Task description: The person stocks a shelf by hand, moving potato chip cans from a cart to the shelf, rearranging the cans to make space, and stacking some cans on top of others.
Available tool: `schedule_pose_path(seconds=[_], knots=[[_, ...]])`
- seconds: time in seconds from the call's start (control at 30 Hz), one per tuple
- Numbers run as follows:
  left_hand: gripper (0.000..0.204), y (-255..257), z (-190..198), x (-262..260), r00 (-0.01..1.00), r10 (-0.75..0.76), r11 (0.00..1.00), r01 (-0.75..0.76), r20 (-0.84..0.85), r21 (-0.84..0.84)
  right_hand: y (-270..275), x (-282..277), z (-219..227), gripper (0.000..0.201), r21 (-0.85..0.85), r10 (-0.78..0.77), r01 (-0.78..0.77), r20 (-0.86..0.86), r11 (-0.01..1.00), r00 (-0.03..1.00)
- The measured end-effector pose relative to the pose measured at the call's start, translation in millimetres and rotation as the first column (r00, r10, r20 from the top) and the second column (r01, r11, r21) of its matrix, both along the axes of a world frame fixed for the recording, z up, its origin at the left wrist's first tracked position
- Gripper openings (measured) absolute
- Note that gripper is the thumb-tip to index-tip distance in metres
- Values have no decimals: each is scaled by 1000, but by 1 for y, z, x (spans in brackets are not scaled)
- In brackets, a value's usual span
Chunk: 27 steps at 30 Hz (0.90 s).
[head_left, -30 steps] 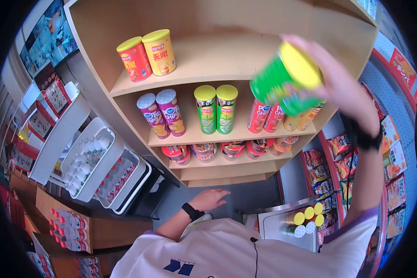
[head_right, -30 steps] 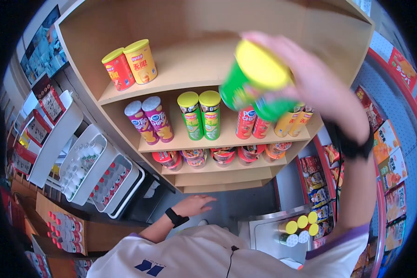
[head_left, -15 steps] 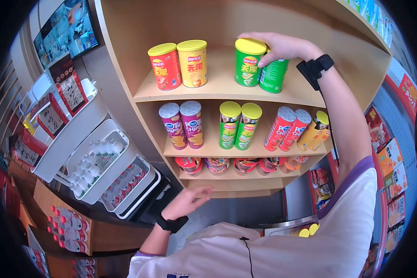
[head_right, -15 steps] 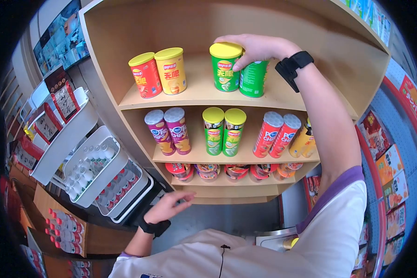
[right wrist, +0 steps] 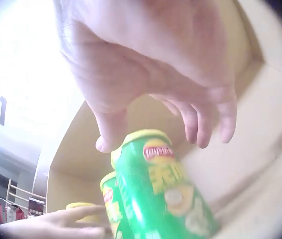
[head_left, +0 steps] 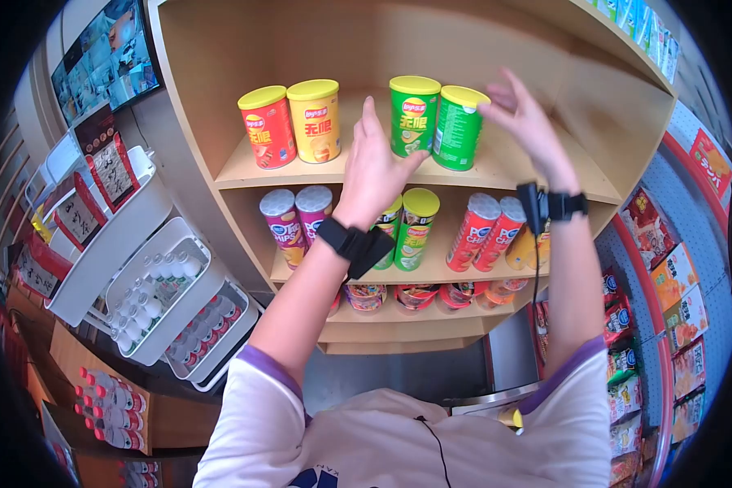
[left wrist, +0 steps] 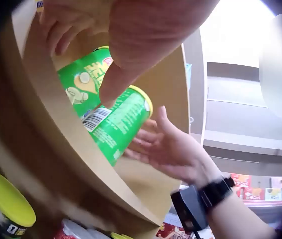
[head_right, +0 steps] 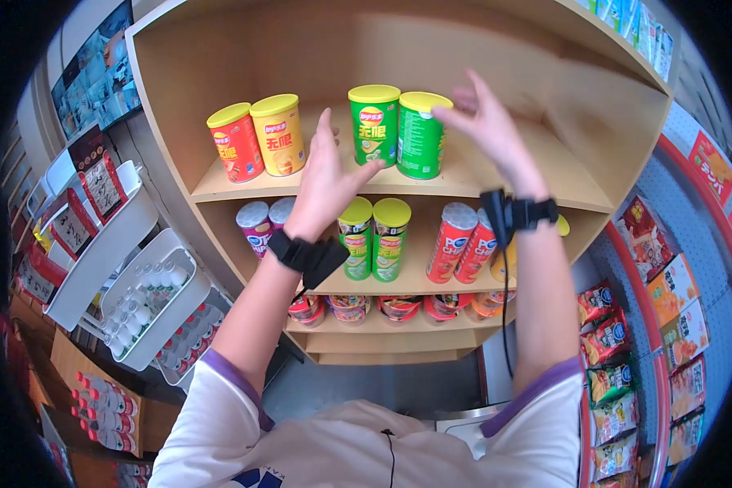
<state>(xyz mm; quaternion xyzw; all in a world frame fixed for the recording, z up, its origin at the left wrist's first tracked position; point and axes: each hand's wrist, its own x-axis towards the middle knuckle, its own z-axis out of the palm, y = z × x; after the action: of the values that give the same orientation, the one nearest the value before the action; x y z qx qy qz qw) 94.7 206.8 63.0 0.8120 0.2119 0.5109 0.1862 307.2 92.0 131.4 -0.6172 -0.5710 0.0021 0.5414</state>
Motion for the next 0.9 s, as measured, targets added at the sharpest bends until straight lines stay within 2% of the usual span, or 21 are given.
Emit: schedule_pose_path(seconds=[0.03,0.07,0.1,0.17,0.2,0.23,0.3,0.37,0.4,0.43,0.47,0.5,0.57,0.63,0.7,0.9], knots=[[101,6,3,9,998,19,995,-25,-59,-100,-3,1,-20,101,-3,11,-11,-72,1000,997],[103,18,-4,22,999,-9,997,5,-51,-81,-10,-11,-33,104,-63,34,-43,-132,997,991],[103,17,-2,25,999,-8,997,4,-47,-78,-6,-11,-51,105,-77,-6,0,-88,997,996],[102,14,2,29,987,22,991,-43,-157,-129,5,-14,-73,100,-19,2,-2,-20,1000,1000],[93,12,2,30,989,79,992,-90,-123,-87,8,-18,-74,100,-12,-1,0,-20,1000,1000],[93,12,2,30,989,77,993,-87,-123,-81,11,-22,-75,95,-20,-33,32,-12,999,999],[79,11,3,26,987,71,986,-92,-145,-140,15,-26,-77,90,-32,-63,63,-3,997,998],[78,13,5,17,987,33,986,-58,-158,-158,21,-28,-77,82,-14,-176,178,69,984,982],[77,14,5,12,985,-6,984,-26,-174,-178,23,-32,-77,82,-15,-174,175,67,984,983],[77,13,6,8,984,-2,983,-30,-178,-179,25,-37,-77,81,-2,-251,254,131,967,959],[75,11,7,3,979,13,985,-47,-205,-165,26,-42,-76,81,15,-325,328,194,944,926],[74,11,7,-1,972,30,986,-66,-231,-150,26,-47,-75,81,12,-318,322,191,947,929],[73,11,4,-4,974,35,989,-66,-223,-135,25,-55,-73,82,32,-412,417,242,908,879],[73,11,-1,-3,976,34,991,-60,-214,-118,25,-56,-74,82,19,-414,424,260,905,872],[66,11,-8,1,988,124,991,-120,-88,53,23,-54,-74,82,11,-421,435,277,900,864],[68,7,-11,2,981,176,981,-168,-83,101,14,-55,-73,76,-112,-349,385,250,916,903]])
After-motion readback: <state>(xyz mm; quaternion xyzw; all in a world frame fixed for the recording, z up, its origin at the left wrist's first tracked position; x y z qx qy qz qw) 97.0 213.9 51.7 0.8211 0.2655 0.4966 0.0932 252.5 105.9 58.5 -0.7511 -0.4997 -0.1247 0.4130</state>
